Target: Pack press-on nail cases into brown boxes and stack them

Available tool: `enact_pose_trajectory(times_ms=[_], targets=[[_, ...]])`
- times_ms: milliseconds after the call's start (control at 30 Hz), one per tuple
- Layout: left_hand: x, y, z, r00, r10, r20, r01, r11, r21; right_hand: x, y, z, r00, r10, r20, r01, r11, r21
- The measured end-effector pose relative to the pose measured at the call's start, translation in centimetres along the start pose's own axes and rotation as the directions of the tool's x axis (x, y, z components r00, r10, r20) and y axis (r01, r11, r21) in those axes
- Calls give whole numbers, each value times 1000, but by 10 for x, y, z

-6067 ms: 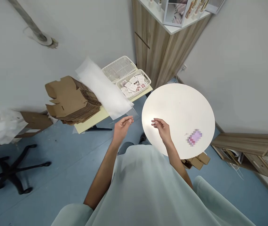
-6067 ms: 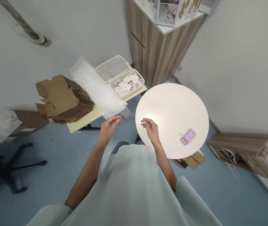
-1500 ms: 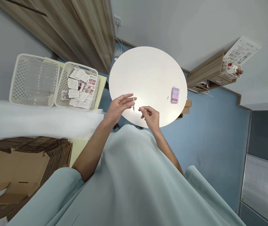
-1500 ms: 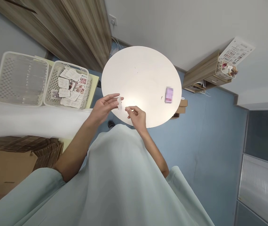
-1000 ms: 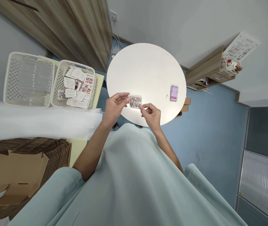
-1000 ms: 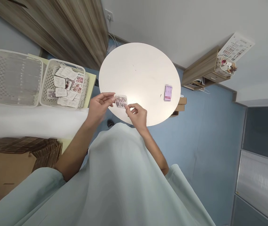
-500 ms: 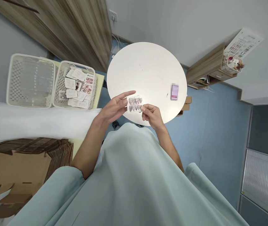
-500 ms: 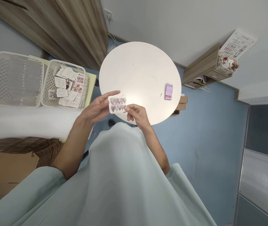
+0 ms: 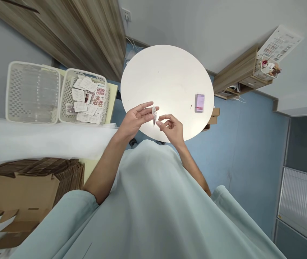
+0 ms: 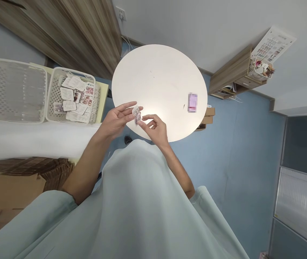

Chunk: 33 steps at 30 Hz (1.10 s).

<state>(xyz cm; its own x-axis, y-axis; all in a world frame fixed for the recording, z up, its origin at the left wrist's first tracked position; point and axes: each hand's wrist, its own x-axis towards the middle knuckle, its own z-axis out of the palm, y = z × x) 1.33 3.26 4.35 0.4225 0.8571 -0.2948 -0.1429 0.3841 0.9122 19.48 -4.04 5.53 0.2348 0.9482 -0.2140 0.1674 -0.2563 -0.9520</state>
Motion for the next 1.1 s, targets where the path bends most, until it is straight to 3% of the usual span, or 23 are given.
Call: enact_pose_trajectory(times_ms=[167, 333, 500, 667, 900, 1100], targets=[[-1, -9, 11, 990, 72, -125, -65, 996, 63, -11, 0, 11, 975, -216, -54, 183, 917, -354], [-3, -11, 15, 973, 132, -191, -113, 988, 107, -10, 7, 12, 947, -298, -118, 216, 867, -450], [-5, -11, 6, 940, 158, -301, -110, 979, 170, -8, 4, -1, 978, -158, -133, 116, 953, -281], [-6, -6, 2, 937, 161, -310, -103, 975, 196, -4, 5, -9, 998, 37, -57, -41, 997, -72], [-11, 4, 7, 933, 204, -297, -139, 964, 225, 0, 8, -10, 981, 146, 128, -170, 964, 206], [-22, 13, 9, 920, 269, -285, -167, 927, 335, 2, 14, -11, 987, 156, 35, -160, 952, 260]])
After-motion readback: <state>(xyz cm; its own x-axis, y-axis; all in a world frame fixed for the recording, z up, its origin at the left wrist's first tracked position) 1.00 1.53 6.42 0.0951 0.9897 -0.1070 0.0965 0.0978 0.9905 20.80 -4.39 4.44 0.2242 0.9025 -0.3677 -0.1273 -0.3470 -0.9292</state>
